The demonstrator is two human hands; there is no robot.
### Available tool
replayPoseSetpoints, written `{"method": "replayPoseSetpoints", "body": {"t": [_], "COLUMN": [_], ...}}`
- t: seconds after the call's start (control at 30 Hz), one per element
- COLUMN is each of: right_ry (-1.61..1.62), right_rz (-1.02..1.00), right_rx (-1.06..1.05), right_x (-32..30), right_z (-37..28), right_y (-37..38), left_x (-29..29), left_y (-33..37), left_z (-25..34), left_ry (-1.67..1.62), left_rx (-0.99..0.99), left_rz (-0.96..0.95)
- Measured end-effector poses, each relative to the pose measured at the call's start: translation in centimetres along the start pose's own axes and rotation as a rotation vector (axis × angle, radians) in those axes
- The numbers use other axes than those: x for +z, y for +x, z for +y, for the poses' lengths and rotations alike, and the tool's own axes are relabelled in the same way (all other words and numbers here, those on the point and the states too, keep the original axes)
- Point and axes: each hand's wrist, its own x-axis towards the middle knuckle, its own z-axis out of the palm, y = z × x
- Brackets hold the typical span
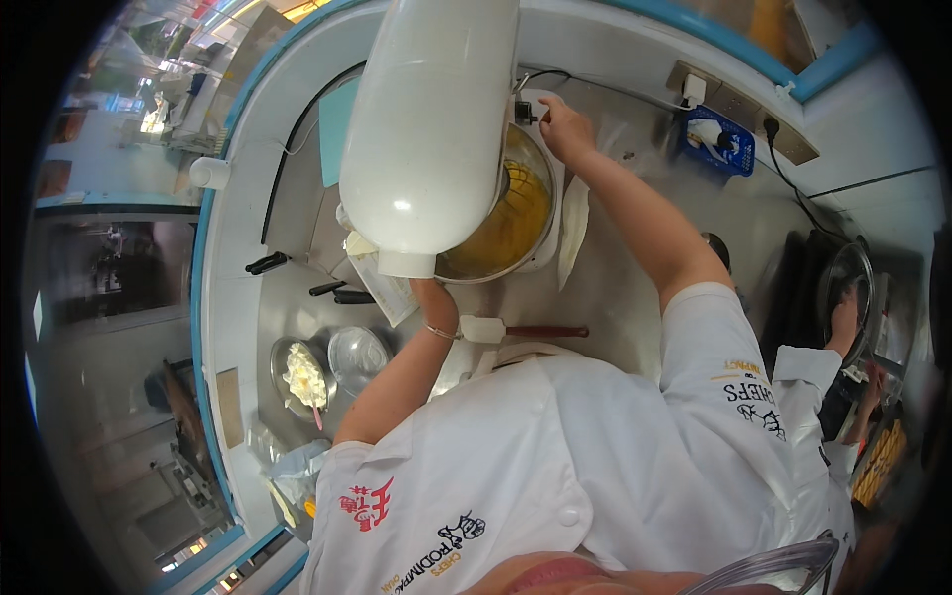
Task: The person adds a white powder to a stand mixer bowl containing a yellow mixture, secures the bowl, and operates the mixer. After mixing, they use a spatula to scrape the sides of the bowl and the whisk attachment.
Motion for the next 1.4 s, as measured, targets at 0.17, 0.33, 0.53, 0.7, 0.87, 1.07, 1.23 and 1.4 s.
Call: {"method": "replayPoseSetpoints", "body": {"t": [0.17,0.33,0.53,0.7,0.87,1.07,1.23,1.4], "right_ry": [0.693,1.003,0.928,0.971,1.12,0.926,1.111,0.911], "right_rz": [-0.244,-0.395,-0.295,-0.376,-0.383,-0.407,-0.33,-0.126], "right_rx": [0.375,0.452,0.413,0.513,0.231,0.156,0.281,0.159], "right_x": [-4.4,-8.1,-6.4,-5.1,-7.5,-6.9,-7.0,-5.5], "right_z": [-3.1,-6.6,-3.8,-3.0,-7.5,-7.4,-6.7,-7.0], "right_y": [2.5,3.4,3.5,3.4,2.3,3.2,2.3,2.3], "left_x": [-0.3,0.2,0.8,0.7,-0.7,-2.8,1.7,1.8], "left_y": [0.2,0.5,0.6,0.6,0.1,0.1,-1.3,-1.5], "left_z": [-0.6,0.7,1.7,2.0,-2.1,-3.2,5.2,5.7], "left_ry": [-0.165,-0.068,-0.072,-0.109,-0.099,0.122,0.349,0.423], "left_rx": [-0.116,-0.008,0.008,0.009,-0.079,0.004,0.071,0.139], "left_rz": [-0.015,-0.008,0.003,-0.036,0.006,-0.132,-0.049,-0.058]}}
